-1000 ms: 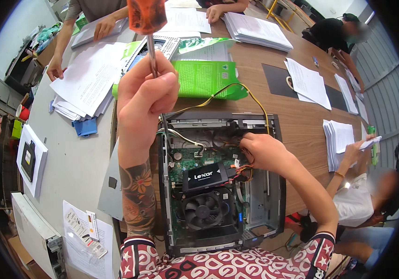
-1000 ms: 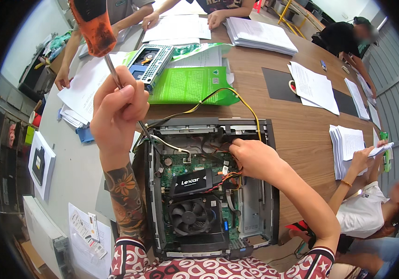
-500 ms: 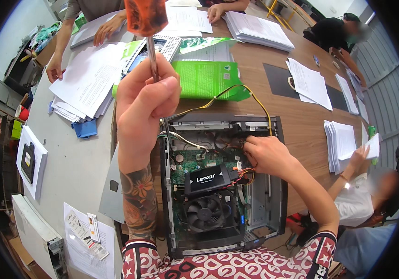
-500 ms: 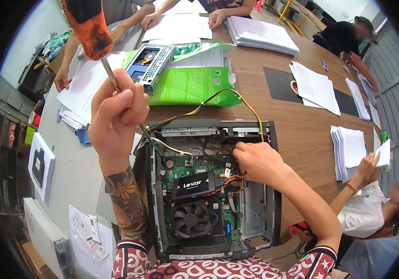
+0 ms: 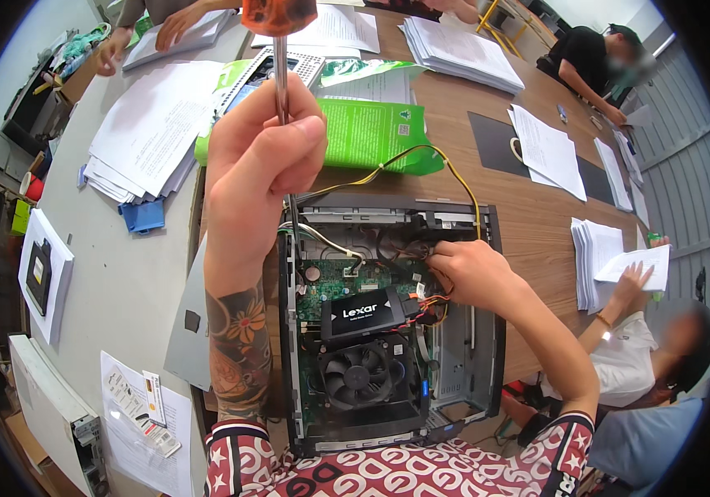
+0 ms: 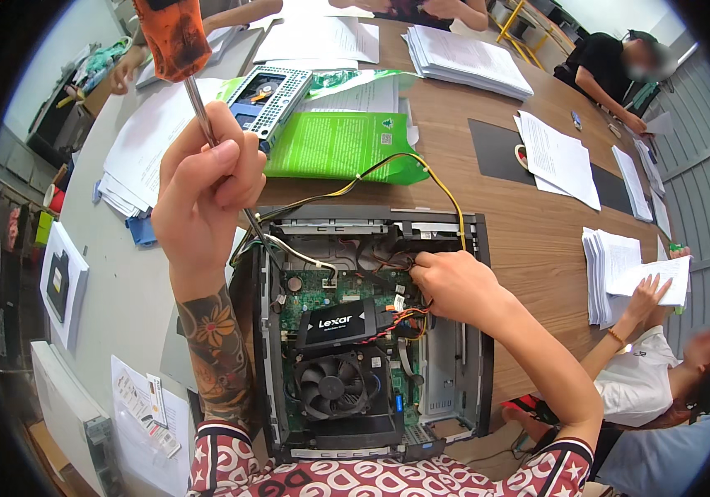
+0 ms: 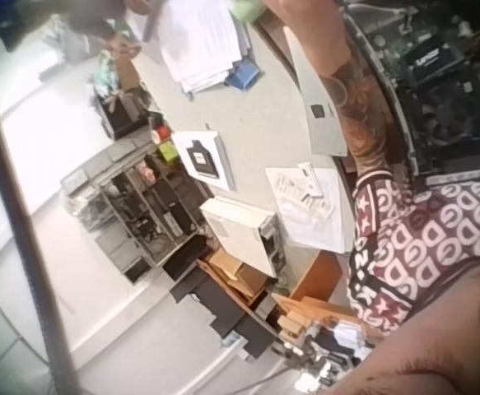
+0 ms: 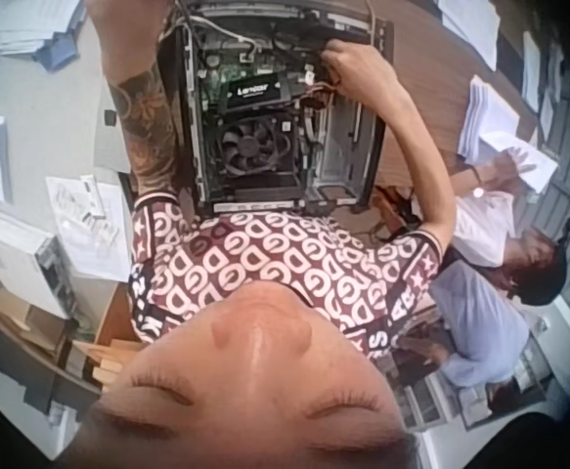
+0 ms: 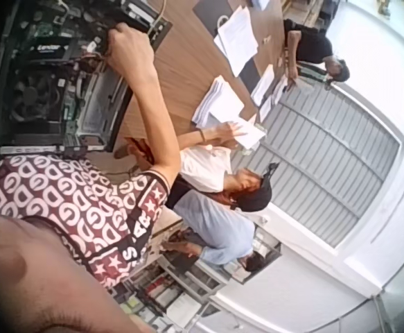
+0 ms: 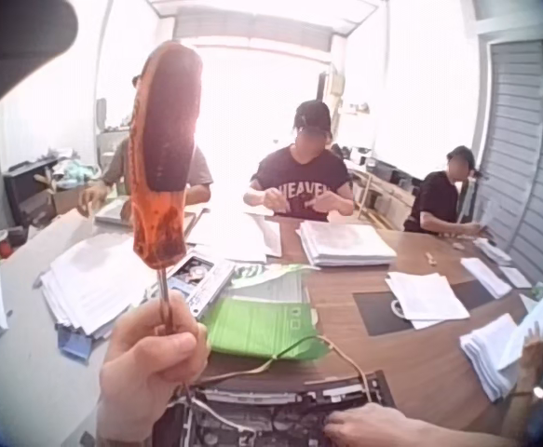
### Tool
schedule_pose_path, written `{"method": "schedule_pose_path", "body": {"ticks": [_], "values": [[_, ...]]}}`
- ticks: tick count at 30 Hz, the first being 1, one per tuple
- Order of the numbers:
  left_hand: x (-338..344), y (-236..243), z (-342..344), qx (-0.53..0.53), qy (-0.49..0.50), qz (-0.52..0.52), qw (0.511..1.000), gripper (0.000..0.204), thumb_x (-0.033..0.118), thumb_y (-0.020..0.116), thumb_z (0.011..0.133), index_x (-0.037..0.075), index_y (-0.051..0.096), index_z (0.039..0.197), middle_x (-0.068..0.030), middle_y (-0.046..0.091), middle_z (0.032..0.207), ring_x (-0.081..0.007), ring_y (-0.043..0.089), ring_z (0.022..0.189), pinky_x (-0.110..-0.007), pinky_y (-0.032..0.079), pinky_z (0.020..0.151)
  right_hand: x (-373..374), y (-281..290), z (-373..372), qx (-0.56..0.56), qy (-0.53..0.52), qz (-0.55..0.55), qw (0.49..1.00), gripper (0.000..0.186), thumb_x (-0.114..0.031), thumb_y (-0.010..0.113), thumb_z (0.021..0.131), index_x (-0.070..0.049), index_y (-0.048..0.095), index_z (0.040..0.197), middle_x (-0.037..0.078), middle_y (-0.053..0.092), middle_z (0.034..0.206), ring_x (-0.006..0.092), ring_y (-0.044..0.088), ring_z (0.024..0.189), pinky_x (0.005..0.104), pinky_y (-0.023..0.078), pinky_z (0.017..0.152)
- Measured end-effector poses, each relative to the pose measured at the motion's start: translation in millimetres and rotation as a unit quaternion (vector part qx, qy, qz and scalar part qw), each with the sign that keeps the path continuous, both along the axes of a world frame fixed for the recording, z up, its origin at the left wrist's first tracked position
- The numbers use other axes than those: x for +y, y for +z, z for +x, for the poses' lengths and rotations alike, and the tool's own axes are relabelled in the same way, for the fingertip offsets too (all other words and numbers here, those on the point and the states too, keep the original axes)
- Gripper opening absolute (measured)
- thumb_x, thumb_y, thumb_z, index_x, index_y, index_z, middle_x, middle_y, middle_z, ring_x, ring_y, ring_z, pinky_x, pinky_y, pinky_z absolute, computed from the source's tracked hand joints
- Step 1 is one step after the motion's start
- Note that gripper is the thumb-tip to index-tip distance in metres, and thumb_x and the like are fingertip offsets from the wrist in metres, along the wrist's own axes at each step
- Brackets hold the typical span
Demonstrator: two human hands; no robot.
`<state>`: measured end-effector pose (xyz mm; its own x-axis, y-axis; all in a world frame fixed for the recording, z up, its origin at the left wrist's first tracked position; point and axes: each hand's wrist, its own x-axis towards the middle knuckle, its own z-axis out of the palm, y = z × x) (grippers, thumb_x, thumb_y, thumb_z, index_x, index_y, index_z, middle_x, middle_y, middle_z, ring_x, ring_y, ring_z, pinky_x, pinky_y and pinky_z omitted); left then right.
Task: The person works on the internal components of an open desktop computer case, using a screwdriver to remove and replace screws, disconnecting and reconnecting internal cables, and handling a storage drive.
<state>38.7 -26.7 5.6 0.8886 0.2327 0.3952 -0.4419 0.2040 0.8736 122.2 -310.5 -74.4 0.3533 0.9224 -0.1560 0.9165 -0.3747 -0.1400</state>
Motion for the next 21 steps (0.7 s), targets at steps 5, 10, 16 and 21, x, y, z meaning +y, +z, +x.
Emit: {"method": "schedule_pose_path", "body": {"ticks": [5, 10, 16, 21], "values": [[2.8, -2.1, 0.4, -0.004, 0.005, -0.006, 1.0, 0.018, 0.016, 0.049, 0.089, 0.008, 0.037, 0.078, 0.0015, 0.033, 0.058, -0.0052, 0.023, 0.05, -0.025, 0.018, 0.047, 3.4, 2.0, -0.7, 0.008, -0.016, 0.014, 1.0, 0.013, -0.01, 0.071, 0.066, -0.003, 0.063, 0.075, 0.01, 0.061, 0.078, 0.0297, 0.065, 0.073, 0.0409, 0.054, 0.065], [-0.5, 0.2, 0.3, 0.005, -0.001, -0.007, 1.0, 0.018, 0.016, 0.049, 0.088, 0.008, 0.037, 0.078, 0.0014, 0.034, 0.058, -0.0051, 0.024, 0.051, -0.024, 0.018, 0.047, -2.0, -1.6, -0.3, 0.002, -0.016, 0.019, 1.0, 0.012, -0.01, 0.071, 0.065, -0.005, 0.063, 0.073, 0.008, 0.062, 0.077, 0.0294, 0.064, 0.07, 0.0401, 0.054, 0.063], [1.5, 1.0, -1.5, -0.001, 0.007, 0.016, 1.0, 0.018, 0.016, 0.05, 0.087, 0.007, 0.037, 0.078, 0.0017, 0.034, 0.058, -0.0043, 0.024, 0.05, -0.023, 0.019, 0.047, 1.1, 0.0, -0.2, 0.006, -0.013, 0.048, 0.999, 0.01, -0.007, 0.069, 0.064, -0.005, 0.063, 0.073, 0.007, 0.061, 0.077, 0.0289, 0.064, 0.069, 0.0402, 0.053, 0.061], [-0.1, 1.2, -0.6, 0.003, 0.014, 0.002, 1.0, 0.018, 0.017, 0.051, 0.087, 0.007, 0.039, 0.078, 0.0021, 0.034, 0.059, -0.0038, 0.024, 0.051, -0.023, 0.019, 0.047, 0.7, -2.3, 0.3, 0.005, -0.011, 0.05, 0.999, 0.009, -0.005, 0.067, 0.067, -0.004, 0.063, 0.075, 0.008, 0.06, 0.077, 0.0298, 0.063, 0.068, 0.0407, 0.052, 0.061]]}}
